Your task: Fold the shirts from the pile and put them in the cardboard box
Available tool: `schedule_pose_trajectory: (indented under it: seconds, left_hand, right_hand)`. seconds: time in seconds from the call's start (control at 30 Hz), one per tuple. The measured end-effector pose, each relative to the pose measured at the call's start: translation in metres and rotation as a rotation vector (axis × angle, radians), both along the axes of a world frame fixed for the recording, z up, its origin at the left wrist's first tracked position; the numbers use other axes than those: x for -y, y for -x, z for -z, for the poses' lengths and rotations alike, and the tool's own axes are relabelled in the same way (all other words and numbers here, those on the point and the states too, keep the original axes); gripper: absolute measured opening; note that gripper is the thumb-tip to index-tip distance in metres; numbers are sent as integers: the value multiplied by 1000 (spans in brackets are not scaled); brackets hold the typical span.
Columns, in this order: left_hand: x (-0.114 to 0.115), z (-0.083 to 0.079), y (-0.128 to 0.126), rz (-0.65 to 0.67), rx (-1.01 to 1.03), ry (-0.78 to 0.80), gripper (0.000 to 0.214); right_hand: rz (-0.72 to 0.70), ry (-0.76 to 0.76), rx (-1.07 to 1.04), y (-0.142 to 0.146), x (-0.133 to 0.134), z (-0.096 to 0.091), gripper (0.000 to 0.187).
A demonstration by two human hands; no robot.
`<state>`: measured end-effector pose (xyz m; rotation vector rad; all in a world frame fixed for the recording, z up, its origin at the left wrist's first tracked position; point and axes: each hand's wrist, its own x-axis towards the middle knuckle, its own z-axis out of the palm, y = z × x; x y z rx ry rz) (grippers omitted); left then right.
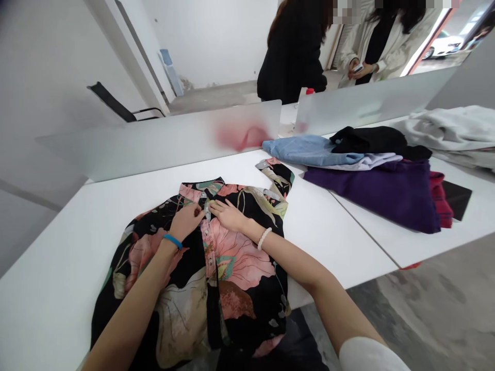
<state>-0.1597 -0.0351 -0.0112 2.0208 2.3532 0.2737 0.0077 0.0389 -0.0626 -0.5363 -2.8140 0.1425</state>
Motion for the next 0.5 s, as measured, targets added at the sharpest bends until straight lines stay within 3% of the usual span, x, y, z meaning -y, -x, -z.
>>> schedule_pose_trajectory:
  seconds: [0.17,0.3,0.43,0.5]
  left_hand:
    - [4,15,-8,136,2,-125,34]
    - [7,36,-4,162,-54,-155,49]
    - [6,45,14,117,-142,-100,56]
    - [2,44,25,99,-166,-71,57]
  right_hand:
    - [-7,-5,-36,4,3,1,46]
    - [28,39,-132,-4,-5,-17,41]
    - [227,65,-230,-68,-49,-48,45]
    - [393,82,-115,-117,-75,-55,48]
